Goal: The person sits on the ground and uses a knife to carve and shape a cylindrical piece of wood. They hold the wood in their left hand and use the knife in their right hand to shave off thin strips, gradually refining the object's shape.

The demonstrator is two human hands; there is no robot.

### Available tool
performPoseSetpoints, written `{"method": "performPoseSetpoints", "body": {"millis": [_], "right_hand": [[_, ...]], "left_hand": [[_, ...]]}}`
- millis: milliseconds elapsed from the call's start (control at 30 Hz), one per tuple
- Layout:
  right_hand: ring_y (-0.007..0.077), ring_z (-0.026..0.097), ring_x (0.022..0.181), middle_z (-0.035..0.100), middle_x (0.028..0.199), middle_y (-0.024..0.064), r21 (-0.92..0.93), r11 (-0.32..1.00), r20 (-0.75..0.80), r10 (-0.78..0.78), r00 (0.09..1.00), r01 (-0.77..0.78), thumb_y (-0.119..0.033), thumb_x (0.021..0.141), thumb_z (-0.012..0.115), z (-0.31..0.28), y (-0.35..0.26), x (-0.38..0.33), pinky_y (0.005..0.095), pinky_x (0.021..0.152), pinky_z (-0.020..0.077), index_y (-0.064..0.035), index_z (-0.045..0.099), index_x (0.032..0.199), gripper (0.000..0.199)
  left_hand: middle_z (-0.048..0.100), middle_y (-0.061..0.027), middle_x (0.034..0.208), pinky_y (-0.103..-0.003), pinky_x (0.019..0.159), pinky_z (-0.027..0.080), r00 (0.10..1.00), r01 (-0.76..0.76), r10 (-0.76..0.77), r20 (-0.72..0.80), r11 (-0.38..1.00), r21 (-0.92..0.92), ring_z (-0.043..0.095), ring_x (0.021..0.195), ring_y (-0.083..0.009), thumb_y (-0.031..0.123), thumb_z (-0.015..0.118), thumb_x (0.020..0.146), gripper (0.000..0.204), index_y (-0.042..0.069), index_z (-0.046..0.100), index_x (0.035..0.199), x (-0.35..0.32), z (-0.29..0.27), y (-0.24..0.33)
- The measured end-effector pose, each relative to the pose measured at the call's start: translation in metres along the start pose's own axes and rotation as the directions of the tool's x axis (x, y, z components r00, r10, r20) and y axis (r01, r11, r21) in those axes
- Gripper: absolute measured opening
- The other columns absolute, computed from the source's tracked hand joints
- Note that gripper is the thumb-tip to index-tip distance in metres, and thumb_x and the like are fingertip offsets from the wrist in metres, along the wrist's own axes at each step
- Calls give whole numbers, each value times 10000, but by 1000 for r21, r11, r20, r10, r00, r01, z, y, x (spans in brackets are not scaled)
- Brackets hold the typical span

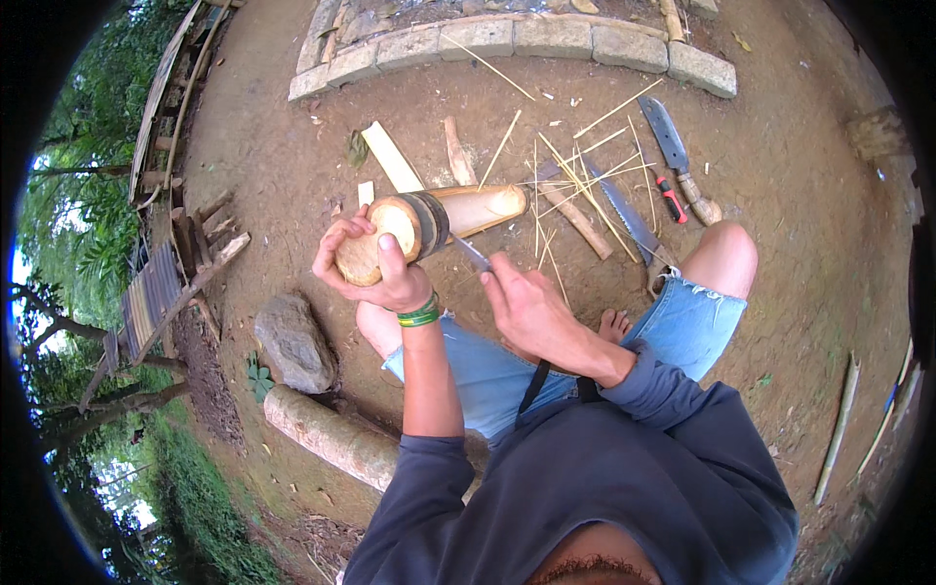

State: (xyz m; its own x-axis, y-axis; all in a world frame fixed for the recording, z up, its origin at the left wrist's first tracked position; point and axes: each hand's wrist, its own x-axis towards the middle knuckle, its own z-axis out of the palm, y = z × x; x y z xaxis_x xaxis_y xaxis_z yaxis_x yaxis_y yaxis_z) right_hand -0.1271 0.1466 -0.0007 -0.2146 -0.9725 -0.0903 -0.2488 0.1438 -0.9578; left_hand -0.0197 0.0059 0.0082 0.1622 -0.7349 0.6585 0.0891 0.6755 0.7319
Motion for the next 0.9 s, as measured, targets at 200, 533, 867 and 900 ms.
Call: {"method": "performPoseSetpoints", "body": {"millis": [200, 533, 867, 900], "right_hand": [[476, 569, 557, 533, 587, 274, -246, 969, 34, 1, 999, 7, -63, 956, 486, 21, 6, 6, 534, 492, 439, 30, 448, 960, 101], [484, 625, 646, 597, 660, 287, -417, 885, -16, 220, 975, -206, -88, 938, 476, 38, 154, 52, 578, 565, 484, 4, 483, 1003, 113], [475, 615, 627, 576, 604, 241, -472, 867, 121, 242, 963, -159, -66, 864, 543, 14, 55, 27, 558, 531, 487, -18, 410, 1002, 198], [477, 613, 625, 576, 604, 243, -482, 864, 116, 228, 967, -145, -67, 860, 551, 14, 69, 33, 561, 533, 487, -20, 409, 1002, 207]], "left_hand": [[433, -82, 936, -509, 988, 463, 996, -23, 29, -80, 997, 68, 474, 871, -204, 170, 743, 775, 470, 99, 382, 1069, -9, -6, 4], [421, -108, 965, -517, 988, 463, 998, -15, 20, -65, 997, 81, 480, 869, -223, 251, 741, 778, 508, 94, 353, 1066, -2, -4, -1], [366, -93, 988, -530, 986, 443, 991, 14, 4, -131, 990, 137, 461, 854, -209, 312, 784, 745, 595, 127, 316, 1063, -15, -9, 7], [364, -91, 984, -529, 981, 446, 991, 24, -6, -132, 991, 130, 461, 852, -209, 316, 786, 744, 596, 128, 317, 1062, -15, -5, 7]]}}
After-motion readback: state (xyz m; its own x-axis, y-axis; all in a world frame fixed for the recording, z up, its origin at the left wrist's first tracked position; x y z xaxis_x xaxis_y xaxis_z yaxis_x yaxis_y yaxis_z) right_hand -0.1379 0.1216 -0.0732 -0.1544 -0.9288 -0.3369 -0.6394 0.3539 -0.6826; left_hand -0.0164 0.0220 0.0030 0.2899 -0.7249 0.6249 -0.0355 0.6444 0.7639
